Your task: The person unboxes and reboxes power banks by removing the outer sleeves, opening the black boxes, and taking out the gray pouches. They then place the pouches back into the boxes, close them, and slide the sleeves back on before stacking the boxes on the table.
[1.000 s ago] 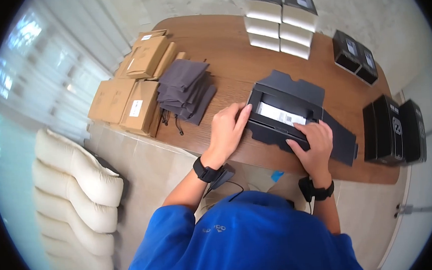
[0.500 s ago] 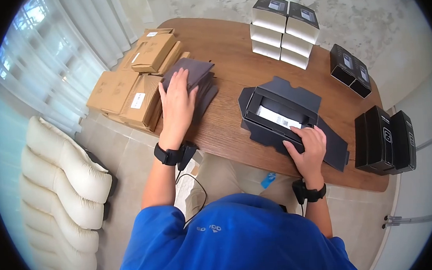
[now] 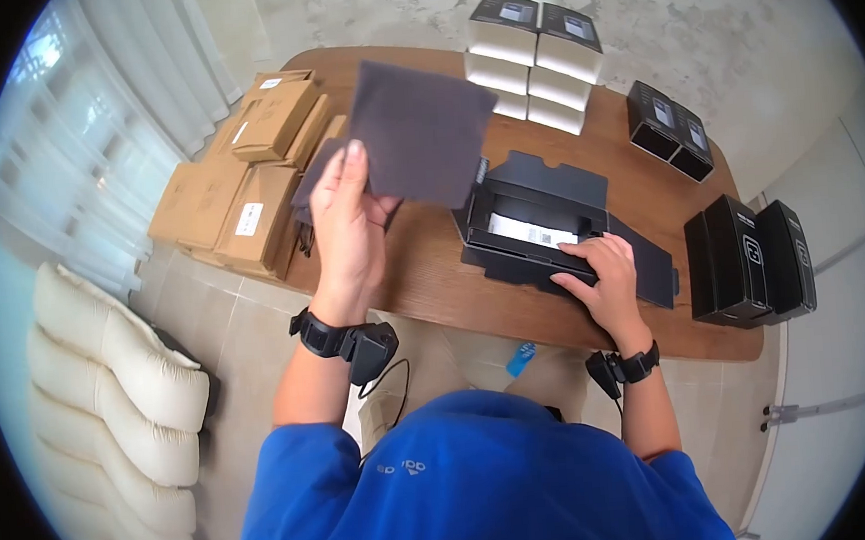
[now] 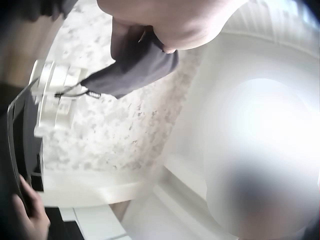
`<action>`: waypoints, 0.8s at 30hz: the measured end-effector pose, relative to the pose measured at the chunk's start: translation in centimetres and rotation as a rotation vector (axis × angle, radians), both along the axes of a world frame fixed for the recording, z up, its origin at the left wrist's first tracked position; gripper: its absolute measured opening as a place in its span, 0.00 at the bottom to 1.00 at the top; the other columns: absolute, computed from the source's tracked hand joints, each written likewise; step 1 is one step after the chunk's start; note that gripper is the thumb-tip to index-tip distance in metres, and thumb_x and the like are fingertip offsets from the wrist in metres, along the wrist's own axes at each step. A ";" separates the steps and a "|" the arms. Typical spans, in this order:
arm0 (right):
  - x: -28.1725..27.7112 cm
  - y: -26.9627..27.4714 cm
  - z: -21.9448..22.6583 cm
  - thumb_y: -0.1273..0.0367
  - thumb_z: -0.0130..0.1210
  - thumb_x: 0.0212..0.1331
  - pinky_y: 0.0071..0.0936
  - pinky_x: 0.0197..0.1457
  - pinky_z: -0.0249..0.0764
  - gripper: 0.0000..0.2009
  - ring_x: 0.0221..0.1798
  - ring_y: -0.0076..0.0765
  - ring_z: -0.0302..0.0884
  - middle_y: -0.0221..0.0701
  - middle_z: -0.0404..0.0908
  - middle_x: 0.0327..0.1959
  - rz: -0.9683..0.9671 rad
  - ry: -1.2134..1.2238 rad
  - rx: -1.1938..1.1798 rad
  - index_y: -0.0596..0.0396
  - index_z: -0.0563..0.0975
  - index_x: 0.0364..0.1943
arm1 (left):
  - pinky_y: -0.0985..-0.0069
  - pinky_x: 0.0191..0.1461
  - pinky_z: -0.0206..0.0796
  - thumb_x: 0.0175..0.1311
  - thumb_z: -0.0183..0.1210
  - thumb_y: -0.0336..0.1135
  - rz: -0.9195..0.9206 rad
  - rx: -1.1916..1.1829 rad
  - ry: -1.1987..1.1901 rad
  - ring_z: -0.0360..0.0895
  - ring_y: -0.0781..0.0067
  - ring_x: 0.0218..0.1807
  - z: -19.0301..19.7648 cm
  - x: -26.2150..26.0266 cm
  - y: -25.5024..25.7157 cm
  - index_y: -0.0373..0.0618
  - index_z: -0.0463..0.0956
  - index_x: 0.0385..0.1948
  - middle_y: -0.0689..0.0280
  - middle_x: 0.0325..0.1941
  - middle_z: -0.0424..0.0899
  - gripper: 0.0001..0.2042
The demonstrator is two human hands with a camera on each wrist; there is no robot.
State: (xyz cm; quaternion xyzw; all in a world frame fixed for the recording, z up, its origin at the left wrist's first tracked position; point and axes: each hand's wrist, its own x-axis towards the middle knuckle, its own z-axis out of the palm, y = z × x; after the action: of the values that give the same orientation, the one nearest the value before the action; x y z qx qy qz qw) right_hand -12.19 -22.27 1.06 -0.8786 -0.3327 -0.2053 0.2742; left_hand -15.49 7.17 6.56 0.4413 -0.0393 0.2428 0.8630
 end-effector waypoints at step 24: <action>7.5 1.4 3.2 0.71 0.59 0.60 0.21 0.49 0.74 0.13 0.44 0.23 0.78 0.34 0.81 0.42 0.207 0.719 1.089 0.65 0.76 0.46 | 0.71 0.51 0.76 0.59 0.62 0.27 -0.798 0.348 0.207 0.80 0.72 0.47 -2.7 10.0 -5.8 0.37 0.73 0.50 0.61 0.48 0.81 0.16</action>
State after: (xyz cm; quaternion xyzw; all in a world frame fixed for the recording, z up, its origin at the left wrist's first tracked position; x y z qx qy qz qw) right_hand -4.66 -20.84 4.22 -0.5914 -0.1519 -0.0108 0.7918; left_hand -5.48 1.36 3.83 0.5521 -0.1600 -0.1649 0.8015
